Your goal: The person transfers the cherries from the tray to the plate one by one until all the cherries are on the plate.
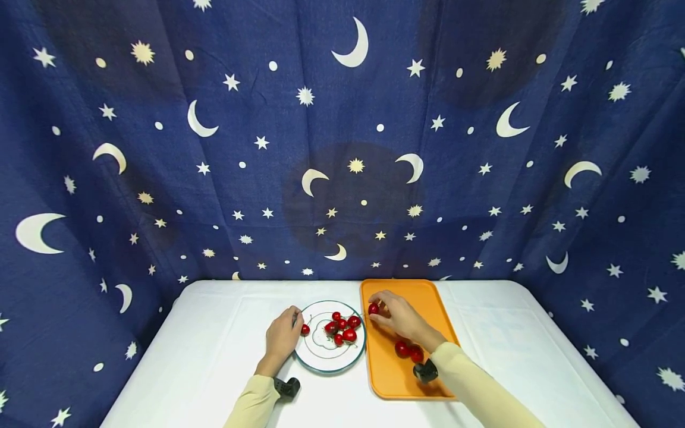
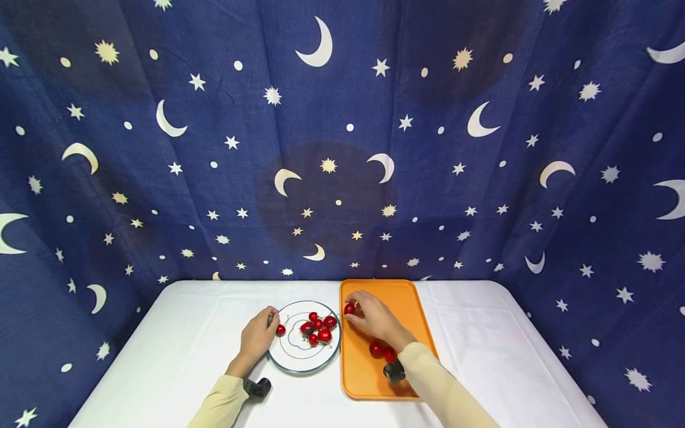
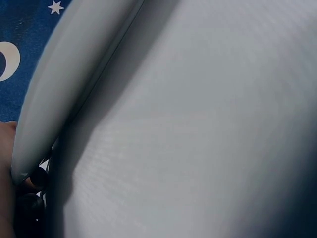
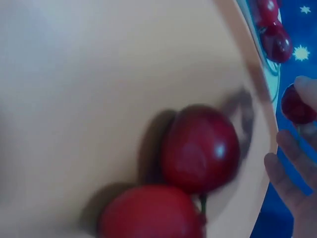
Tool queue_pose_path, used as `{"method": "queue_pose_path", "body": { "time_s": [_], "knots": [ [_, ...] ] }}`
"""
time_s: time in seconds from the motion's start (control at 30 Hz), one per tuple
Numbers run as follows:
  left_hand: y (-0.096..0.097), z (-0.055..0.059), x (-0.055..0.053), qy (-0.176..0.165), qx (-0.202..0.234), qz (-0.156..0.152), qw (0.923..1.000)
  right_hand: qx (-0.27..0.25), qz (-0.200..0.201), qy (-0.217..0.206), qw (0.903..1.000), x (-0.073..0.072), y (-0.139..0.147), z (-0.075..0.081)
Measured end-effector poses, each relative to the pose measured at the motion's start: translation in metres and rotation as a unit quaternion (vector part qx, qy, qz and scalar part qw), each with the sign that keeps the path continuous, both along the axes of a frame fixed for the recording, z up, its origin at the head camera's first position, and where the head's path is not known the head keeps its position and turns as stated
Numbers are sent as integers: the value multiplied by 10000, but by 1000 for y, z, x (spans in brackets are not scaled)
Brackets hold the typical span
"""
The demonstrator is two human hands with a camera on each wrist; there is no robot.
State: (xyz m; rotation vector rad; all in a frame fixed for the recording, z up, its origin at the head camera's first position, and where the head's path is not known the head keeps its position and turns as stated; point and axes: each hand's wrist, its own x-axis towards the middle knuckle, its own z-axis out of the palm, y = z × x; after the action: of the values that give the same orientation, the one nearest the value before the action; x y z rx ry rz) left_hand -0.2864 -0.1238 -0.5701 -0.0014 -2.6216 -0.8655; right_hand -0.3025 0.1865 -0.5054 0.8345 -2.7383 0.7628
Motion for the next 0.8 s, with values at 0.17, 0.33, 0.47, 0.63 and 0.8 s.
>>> {"method": "queue_pose_path", "body": {
  "time_s": [0.17,0.33,0.47,0.63,0.8],
  "knots": [
    [1,2,0,34,-3,1,10000,169,-15,-109,9998,2,-8,2],
    [1,3,0,35,1,6,10000,297,-129,-182,9993,2,-13,0],
    [1,3,0,74,1,6,10000,391,-188,-179,9989,2,-17,-2],
    [1,3,0,60,-9,10,10000,317,-226,-243,9989,2,-22,-3],
    [2,3,1,64,-17,-6,10000,300,-158,-307,9990,2,-26,-3]
  ]
}}
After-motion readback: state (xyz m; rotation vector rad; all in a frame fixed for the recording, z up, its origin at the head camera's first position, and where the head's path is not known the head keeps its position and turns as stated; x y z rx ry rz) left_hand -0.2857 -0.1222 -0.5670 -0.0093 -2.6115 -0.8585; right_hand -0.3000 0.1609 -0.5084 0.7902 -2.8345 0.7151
